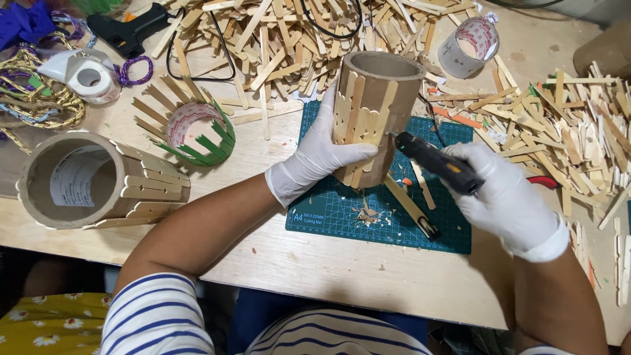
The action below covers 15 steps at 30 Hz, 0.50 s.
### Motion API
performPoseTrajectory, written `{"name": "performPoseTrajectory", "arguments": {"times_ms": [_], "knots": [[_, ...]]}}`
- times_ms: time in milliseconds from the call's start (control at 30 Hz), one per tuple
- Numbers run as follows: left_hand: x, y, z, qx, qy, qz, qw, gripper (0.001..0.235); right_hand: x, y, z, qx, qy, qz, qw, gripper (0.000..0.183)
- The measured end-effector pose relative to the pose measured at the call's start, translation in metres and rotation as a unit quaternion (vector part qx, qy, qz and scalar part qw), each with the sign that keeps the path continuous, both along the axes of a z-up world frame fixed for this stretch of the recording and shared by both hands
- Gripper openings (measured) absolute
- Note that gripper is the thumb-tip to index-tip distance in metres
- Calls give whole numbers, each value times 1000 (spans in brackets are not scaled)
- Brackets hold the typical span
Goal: Gluing wooden strips onto a cardboard tube using a hot glue gun.
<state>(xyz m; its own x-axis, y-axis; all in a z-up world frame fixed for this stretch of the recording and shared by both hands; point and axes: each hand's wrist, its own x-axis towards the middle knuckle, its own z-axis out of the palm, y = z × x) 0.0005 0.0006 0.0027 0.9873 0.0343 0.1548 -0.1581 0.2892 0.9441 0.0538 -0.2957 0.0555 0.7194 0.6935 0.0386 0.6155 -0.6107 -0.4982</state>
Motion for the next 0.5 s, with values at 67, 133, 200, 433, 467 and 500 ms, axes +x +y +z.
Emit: {"name": "performPoseTrajectory", "arguments": {"times_ms": [67, 133, 200, 433, 467, 500], "knots": [[-1, 1, 4, -19, 0, -1, 1000, 111, -6, 1, 22, -50, -70, 31, 996, 51], [0, -1, -6, -40, -6, -13, 999, 110, -7, -2, 40, -103, -142, 52, 983, 63], [10, -3, -24, -29, -75, 34, 996, 116, -1, -10, 57, -166, -162, -48, 971, 60], [0, -17, 24, -131, 3, -14, 991, 94, 169, -3, -9, -27, -252, 22, 967, 23], [-2, -16, 24, -143, 28, -14, 989, 93, 185, 7, -19, -94, -197, -44, 975, 46], [-5, -12, 22, -154, 54, -14, 986, 92, 202, 20, -31, -160, -140, -110, 971, 71]]}}
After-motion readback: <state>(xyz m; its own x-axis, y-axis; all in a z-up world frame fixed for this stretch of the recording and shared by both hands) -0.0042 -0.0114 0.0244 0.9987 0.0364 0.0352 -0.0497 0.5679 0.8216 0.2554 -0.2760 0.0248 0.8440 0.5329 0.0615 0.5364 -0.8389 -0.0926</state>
